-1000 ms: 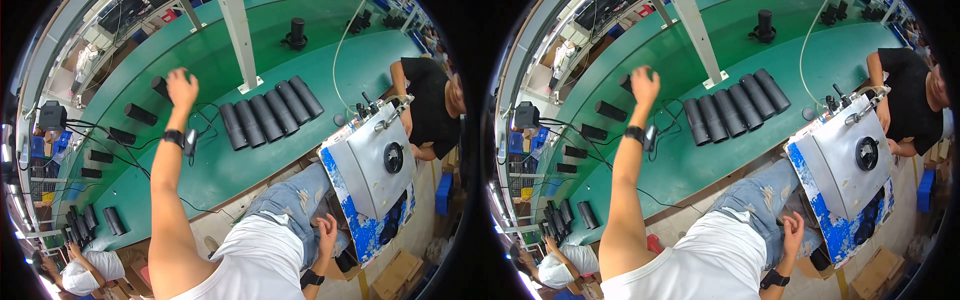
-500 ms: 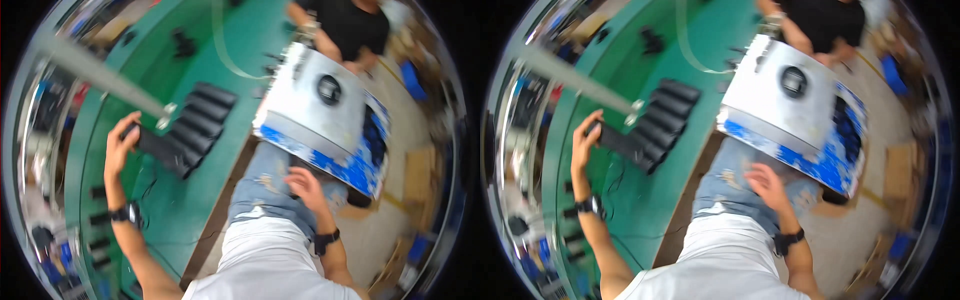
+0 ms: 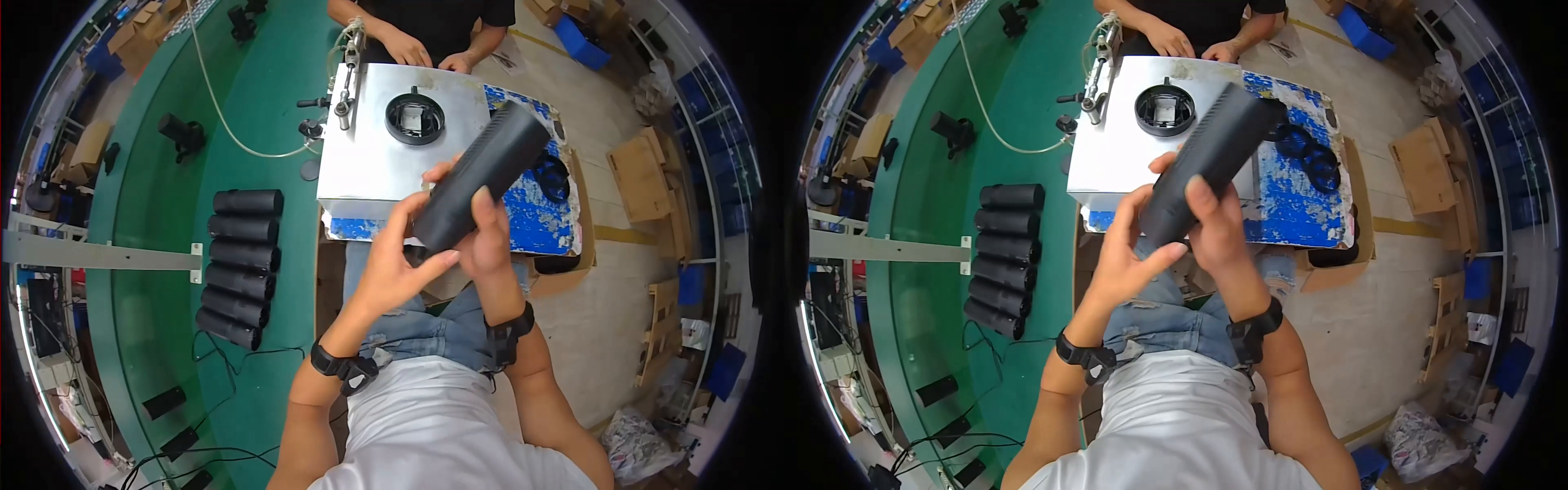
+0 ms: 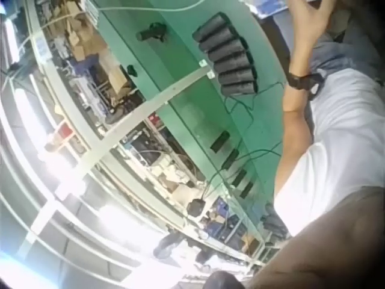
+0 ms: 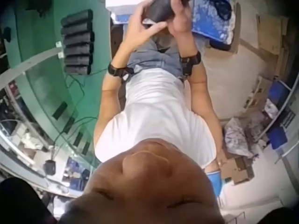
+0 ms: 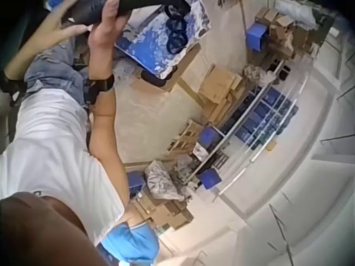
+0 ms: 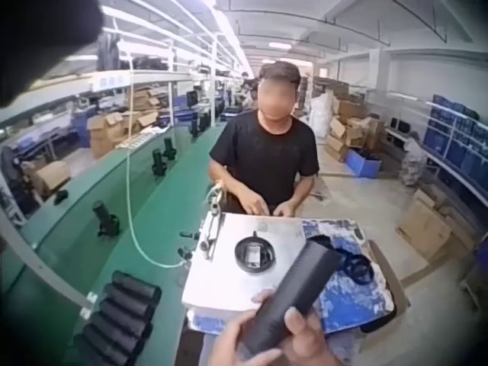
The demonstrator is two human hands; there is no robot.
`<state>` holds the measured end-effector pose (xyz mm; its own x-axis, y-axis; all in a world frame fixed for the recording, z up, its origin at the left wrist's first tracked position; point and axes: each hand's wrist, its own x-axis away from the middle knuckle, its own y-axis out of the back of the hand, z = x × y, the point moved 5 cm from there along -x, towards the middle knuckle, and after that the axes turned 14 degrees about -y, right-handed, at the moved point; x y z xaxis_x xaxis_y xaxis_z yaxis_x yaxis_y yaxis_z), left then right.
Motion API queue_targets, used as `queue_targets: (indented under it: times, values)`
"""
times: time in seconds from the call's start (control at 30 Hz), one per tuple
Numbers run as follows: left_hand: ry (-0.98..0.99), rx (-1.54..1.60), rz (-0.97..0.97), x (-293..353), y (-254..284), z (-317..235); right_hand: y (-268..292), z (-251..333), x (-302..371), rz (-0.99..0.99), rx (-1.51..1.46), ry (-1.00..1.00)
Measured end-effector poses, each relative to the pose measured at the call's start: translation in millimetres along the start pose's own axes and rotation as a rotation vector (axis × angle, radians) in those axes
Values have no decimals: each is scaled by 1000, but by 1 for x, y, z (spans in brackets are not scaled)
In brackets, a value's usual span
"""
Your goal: The person picks up a microphone body from the conveyor belt, places it into a mounting fixture, and presses it down. They then remove the microphone body, attach it to a shock mount by hand, and place the assembled unit back onto the belt.
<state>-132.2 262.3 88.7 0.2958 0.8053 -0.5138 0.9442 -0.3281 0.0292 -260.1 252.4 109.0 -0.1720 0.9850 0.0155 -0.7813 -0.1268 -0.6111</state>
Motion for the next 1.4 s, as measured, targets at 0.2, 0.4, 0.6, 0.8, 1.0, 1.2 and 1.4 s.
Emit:
queue_targets:
  times: [0.2, 0.4, 0.6, 0.8, 1.0, 1.2, 1.4]
  values:
    - [367, 918, 71, 14, -8, 28, 18, 28, -7, 228, -138, 68]
    - [616, 1328, 39, 9, -5, 38, 7, 37, -45, 624, -224, 77]
    - [308, 535, -120, -9, 27, 57, 16, 76, -84, -9, 295, 383]
    - [367, 376, -246, 13, 56, 75, 31, 69, -164, -195, 766, 462]
    - [388, 431, -358, 18, 62, 82, 50, 44, -163, -357, 807, 417]
    - [17, -226, -412, -17, 80, 66, 48, 13, -177, -542, 909, 570]
    - [-115, -538, -344, -49, 95, 70, 41, 12, -176, -403, 867, 459]
